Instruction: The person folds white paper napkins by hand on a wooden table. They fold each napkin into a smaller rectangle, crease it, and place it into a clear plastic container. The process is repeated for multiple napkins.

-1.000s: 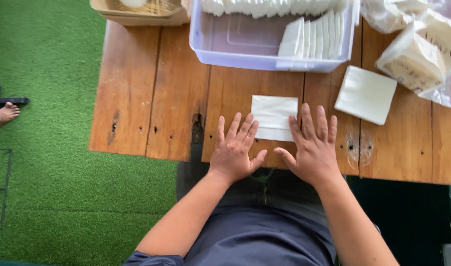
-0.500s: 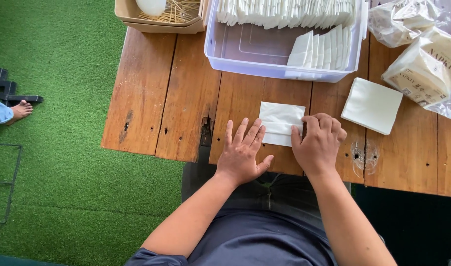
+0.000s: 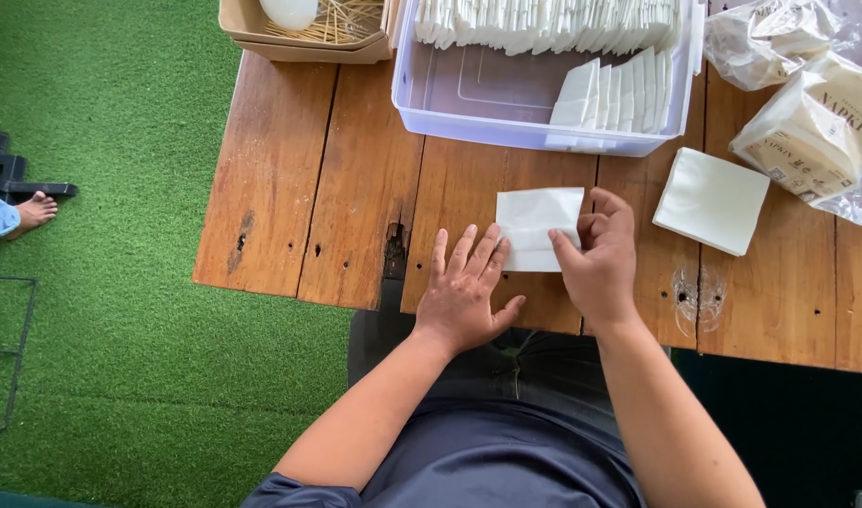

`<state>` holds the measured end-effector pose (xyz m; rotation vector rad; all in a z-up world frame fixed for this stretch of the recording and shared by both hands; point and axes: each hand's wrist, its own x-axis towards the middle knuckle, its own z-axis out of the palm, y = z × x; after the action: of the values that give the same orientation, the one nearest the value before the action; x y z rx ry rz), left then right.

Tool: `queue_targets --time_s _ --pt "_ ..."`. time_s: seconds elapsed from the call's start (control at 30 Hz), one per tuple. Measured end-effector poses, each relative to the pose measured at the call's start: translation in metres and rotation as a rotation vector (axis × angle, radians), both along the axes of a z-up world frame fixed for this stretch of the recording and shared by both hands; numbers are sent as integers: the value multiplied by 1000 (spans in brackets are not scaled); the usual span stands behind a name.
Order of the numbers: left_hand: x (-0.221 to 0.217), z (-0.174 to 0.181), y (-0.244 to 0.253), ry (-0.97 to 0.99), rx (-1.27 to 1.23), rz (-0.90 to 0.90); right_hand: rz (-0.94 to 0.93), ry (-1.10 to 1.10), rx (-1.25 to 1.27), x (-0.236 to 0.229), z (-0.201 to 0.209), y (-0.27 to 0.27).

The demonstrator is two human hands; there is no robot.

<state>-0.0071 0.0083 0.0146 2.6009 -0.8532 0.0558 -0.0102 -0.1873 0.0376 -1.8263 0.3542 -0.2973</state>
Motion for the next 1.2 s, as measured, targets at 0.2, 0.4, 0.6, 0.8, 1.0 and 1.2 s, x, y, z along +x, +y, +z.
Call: queue_targets --time_s 0.2,0.4,0.6,0.8,1.0,1.2 --pt "4 4 5 -2 -181 44 100 -514 -451 13 24 -29" --pt "7 -8 10 32 -387 102 292 -690 -906 0 -5 -18" --pt "7 -11 9 -4 -320 32 371 -543 -1007 -29 -35 -10" --pt "15 -17 6 -59 -272 -147 329 -514 -941 -34 -32 -11" --pt "38 -37 1 -159 -252 -226 282 -446 -753 -33 -26 -10" --pt "46 -34 5 -10 -378 -180 214 -350 -696 -33 -28 -22"
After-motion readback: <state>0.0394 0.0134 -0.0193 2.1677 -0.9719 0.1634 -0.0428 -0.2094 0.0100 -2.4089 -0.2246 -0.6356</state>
